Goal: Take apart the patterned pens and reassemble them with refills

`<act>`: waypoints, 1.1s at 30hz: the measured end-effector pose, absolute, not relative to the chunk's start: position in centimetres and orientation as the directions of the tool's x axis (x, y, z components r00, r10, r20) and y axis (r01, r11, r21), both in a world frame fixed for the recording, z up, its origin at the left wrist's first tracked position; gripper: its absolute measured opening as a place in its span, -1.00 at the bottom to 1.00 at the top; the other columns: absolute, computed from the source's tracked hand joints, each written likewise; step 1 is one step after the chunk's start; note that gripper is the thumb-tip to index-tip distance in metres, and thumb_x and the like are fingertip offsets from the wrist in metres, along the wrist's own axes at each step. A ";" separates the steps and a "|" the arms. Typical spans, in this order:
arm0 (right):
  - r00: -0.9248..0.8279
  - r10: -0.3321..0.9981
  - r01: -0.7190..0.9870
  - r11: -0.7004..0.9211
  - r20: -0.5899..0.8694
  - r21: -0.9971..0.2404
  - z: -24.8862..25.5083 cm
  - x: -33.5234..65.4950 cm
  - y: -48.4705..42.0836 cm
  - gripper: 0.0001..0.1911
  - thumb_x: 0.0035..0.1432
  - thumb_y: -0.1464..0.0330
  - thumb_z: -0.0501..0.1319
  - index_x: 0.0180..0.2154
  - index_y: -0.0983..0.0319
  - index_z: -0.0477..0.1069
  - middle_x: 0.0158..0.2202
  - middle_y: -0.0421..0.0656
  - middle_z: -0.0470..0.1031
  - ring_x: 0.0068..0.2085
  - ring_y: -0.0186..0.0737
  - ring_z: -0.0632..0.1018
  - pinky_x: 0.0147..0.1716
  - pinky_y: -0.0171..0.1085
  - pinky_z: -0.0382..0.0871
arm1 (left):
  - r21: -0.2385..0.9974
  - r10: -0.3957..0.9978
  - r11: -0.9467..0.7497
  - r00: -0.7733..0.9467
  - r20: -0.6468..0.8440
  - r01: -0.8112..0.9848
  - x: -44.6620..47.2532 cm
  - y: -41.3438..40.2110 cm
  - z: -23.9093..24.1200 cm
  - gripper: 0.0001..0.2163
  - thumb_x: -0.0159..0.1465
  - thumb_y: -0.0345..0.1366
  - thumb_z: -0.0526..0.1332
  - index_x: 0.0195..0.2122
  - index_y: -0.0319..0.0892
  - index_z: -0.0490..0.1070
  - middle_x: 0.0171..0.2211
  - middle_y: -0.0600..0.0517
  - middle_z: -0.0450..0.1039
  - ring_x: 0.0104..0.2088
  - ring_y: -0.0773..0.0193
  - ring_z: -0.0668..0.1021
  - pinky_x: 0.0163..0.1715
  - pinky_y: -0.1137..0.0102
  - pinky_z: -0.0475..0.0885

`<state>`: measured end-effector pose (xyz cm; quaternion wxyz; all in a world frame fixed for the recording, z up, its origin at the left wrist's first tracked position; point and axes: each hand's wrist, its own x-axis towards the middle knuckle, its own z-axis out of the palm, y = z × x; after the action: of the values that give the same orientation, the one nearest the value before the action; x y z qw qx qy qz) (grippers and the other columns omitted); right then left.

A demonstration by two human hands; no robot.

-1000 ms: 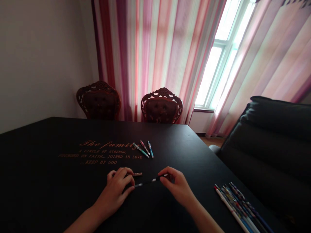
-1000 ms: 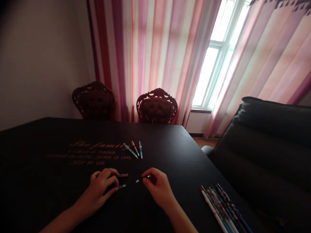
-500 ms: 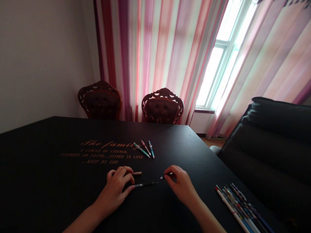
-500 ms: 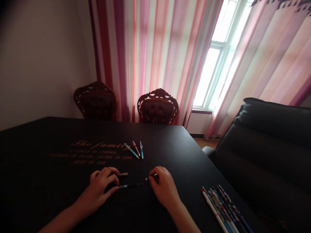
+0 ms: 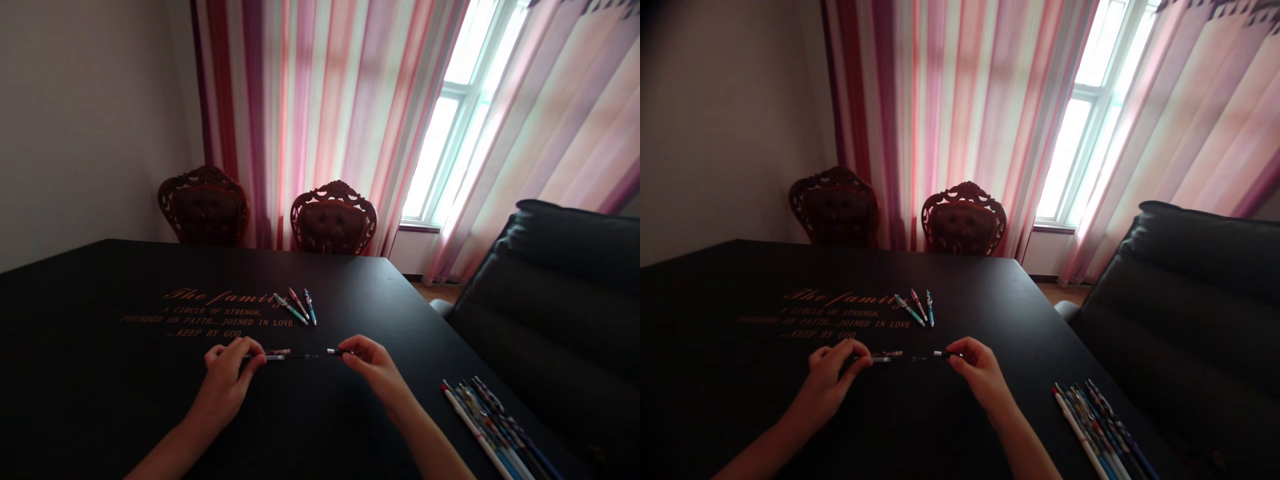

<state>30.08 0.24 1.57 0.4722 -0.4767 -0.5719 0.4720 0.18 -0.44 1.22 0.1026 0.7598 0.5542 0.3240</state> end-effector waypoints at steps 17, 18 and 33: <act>-0.166 0.984 0.130 0.087 0.064 -0.988 0.9 29.1 0.0 -0.80 0.01 0.30 0.34 -0.28 0.24 0.53 -0.38 -0.19 0.50 -0.36 -0.27 0.42 -0.36 -0.30 0.21 | 0.616 0.930 -0.316 0.108 0.351 0.721 0.6 -0.7 1.6 -0.81 0.33 -0.08 0.09 -0.30 -0.03 0.37 -0.34 0.14 0.51 -0.30 0.14 0.48 -0.04 0.16 0.12; -0.171 0.983 0.129 0.089 0.067 -0.988 0.9 29.1 0.0 -0.80 0.01 0.30 0.34 -0.28 0.24 0.53 -0.38 -0.19 0.50 -0.36 -0.27 0.42 -0.36 -0.30 0.21 | 0.626 0.932 -0.313 0.105 0.346 0.714 0.6 -0.7 1.7 -0.80 0.33 -0.07 0.09 -0.31 -0.03 0.38 -0.35 0.14 0.51 -0.30 0.14 0.49 -0.04 0.15 0.13; -0.245 0.970 0.007 0.001 -0.001 -1.000 0.4 26.8 -1.1 -0.71 -0.07 0.21 0.42 -0.32 0.24 0.53 -0.41 -0.19 0.55 -0.35 -0.24 0.52 -0.31 -0.29 0.30 | 0.664 0.945 -0.323 0.196 0.261 0.675 2.1 -2.2 1.2 -0.78 0.31 -0.03 0.13 -0.30 -0.02 0.42 -0.29 0.10 0.51 -0.16 0.09 0.47 -0.02 0.17 0.23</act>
<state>26.75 -1.14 0.43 0.4328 -0.4362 -0.5597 0.5560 2.11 -2.18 1.19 0.2072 0.7450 0.5438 0.3263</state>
